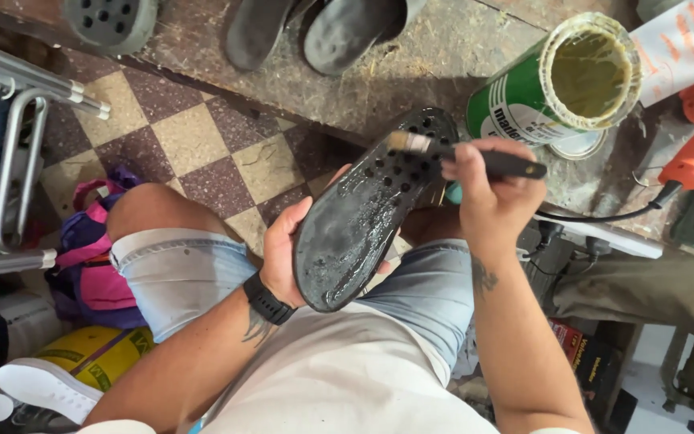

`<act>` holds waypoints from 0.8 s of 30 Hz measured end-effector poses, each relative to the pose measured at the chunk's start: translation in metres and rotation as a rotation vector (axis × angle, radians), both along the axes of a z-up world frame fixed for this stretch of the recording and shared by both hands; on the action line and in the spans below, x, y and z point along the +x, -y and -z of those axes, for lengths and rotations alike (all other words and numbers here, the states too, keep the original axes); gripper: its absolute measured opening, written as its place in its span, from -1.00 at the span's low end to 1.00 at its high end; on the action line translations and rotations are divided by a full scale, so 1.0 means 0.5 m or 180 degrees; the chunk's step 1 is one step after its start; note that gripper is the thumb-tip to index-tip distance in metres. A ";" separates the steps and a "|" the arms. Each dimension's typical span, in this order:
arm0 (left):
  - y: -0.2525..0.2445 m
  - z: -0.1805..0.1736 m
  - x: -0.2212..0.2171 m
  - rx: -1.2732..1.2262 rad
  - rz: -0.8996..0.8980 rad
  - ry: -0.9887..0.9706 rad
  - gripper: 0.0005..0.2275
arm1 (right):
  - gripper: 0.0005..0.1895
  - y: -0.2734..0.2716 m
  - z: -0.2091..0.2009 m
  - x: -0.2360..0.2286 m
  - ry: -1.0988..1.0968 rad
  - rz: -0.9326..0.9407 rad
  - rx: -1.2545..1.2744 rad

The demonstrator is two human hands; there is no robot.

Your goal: The person applies a thick, dark adhesive to the bottom of a black shoe insole using a brush. They repeatedly dip the brush into a green can of glue and spread the substance evenly across the insole's surface, covering the holes and edges.

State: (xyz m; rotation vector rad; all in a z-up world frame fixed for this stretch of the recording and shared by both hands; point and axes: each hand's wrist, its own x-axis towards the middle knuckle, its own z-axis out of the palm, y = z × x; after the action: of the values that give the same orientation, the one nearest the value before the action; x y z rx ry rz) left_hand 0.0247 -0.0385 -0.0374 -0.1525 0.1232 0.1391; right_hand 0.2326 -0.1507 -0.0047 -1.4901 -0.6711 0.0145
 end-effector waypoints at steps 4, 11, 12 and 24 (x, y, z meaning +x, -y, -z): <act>-0.003 -0.004 -0.001 0.0020 -0.0025 -0.0004 -0.33 | -0.77 0.004 0.025 0.043 0.0212 0.0241 0.0015; 0.005 -0.002 0.004 -0.0040 -0.0086 -0.0027 -0.33 | -0.71 0.092 0.015 0.039 0.1832 0.1405 -0.1393; 0.006 -0.001 0.004 -0.0032 -0.0090 -0.0022 -0.33 | -0.74 0.104 0.009 0.032 0.2105 0.1482 -0.1561; 0.000 -0.003 -0.001 -0.0302 0.0136 -0.0346 -0.37 | -0.94 0.072 -0.021 -0.074 0.0840 -0.0292 -0.0928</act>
State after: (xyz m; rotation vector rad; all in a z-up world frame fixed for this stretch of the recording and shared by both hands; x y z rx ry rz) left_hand 0.0242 -0.0384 -0.0360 -0.2367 0.2414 0.0990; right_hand 0.1955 -0.1866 0.0059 -1.7575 -0.9823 -0.0150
